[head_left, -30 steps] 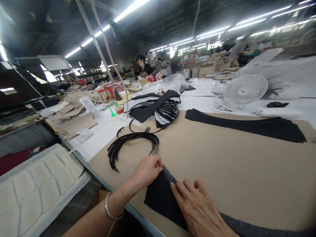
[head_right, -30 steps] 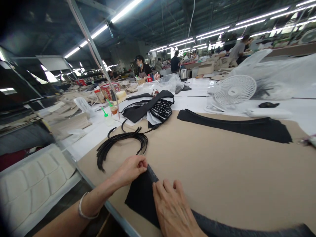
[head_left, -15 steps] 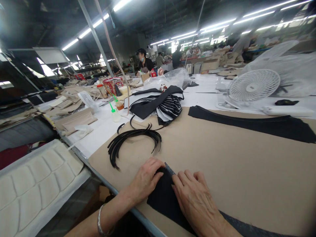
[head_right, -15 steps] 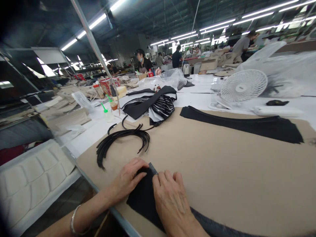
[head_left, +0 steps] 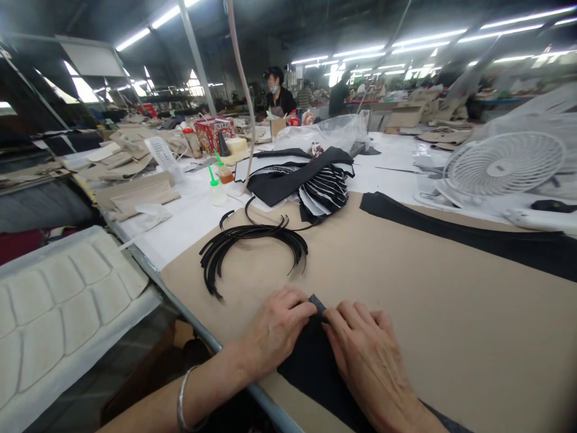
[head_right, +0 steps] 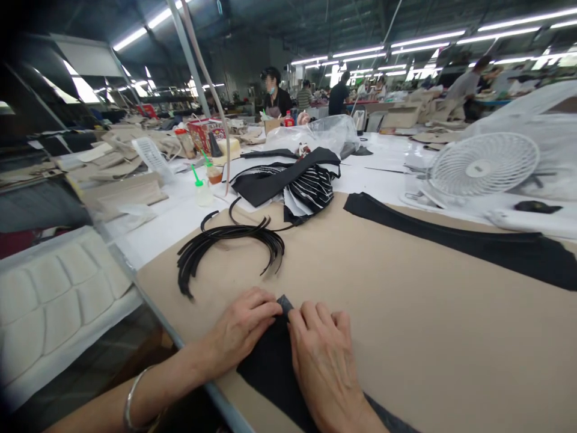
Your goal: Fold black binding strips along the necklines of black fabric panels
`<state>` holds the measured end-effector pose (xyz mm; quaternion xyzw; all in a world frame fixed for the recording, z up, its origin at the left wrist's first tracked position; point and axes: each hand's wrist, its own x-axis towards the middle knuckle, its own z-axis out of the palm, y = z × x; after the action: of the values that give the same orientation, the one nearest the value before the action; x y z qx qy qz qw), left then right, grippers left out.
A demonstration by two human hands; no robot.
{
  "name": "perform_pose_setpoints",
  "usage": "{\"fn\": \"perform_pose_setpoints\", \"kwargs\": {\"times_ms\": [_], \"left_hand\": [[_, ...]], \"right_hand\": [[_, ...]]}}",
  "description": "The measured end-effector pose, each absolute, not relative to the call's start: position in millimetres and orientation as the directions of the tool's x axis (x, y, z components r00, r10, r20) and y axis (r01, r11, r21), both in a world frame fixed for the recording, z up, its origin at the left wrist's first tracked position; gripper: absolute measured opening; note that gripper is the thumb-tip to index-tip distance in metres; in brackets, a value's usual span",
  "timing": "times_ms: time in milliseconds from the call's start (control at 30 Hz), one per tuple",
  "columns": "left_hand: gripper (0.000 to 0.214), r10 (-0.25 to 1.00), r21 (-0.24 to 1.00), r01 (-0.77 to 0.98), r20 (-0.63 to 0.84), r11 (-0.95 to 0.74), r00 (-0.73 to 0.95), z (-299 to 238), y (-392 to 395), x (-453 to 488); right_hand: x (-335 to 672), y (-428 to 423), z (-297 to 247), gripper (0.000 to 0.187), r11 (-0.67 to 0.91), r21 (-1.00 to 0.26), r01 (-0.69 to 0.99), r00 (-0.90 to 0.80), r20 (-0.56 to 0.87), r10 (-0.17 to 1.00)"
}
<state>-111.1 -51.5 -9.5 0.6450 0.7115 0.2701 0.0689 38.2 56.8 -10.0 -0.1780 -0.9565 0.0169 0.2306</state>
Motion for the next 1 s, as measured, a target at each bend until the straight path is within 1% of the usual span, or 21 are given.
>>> {"fn": "perform_pose_setpoints", "kwargs": {"times_ms": [67,167,267,400,533,633,733,800,900,1000], "left_hand": [[0.027,0.957,0.417,0.909,0.268,-0.007,-0.115,-10.7,-54.3,-113.7],[0.033,0.960,0.367,0.929,0.274,-0.044,-0.063,-12.0,-59.0,-116.5],[0.036,0.962,0.343,0.938,0.268,-0.049,-0.048,-12.3,-61.8,-116.8],[0.038,0.952,0.303,0.950,0.305,-0.070,-0.027,-10.7,-60.7,-115.9],[0.042,0.972,0.230,0.968,0.231,-0.102,0.048,-8.5,-57.6,-116.6],[0.042,0.978,0.204,0.975,0.203,-0.090,0.048,-8.7,-57.1,-117.2],[0.041,0.974,0.221,0.972,0.226,-0.073,0.022,-9.4,-57.4,-116.2],[0.041,0.969,0.238,0.969,0.245,-0.059,-0.002,-8.3,-56.9,-114.4],[0.037,0.964,0.308,0.950,0.264,-0.049,-0.036,-2.7,-54.0,-111.3],[0.030,0.950,0.441,0.897,0.287,-0.017,-0.123,6.0,-47.3,-110.0]], "right_hand": [[39.3,55.8,-11.3,0.011,0.943,-0.123,0.311,-0.832,0.445,0.332],[43.5,53.9,-12.4,0.013,0.949,-0.135,0.285,-0.831,0.459,0.314],[49.7,52.7,-13.6,0.025,0.956,-0.126,0.266,-0.843,0.450,0.294],[55.4,51.9,-15.4,0.039,0.957,-0.122,0.264,-0.864,0.411,0.291],[59.8,52.4,-14.7,0.046,0.949,-0.126,0.288,-0.877,0.363,0.314],[69.4,54.0,-15.2,0.051,0.948,-0.131,0.289,-0.872,0.373,0.318],[82.5,56.1,-17.8,0.051,0.951,-0.134,0.278,-0.858,0.411,0.308],[88.1,56.8,-18.0,0.051,0.949,-0.146,0.278,-0.859,0.405,0.314],[86.1,55.8,-12.1,0.044,0.922,-0.238,0.304,-0.873,0.318,0.370],[73.5,52.8,-0.7,0.037,0.841,-0.356,0.406,-0.855,0.178,0.488]]}}
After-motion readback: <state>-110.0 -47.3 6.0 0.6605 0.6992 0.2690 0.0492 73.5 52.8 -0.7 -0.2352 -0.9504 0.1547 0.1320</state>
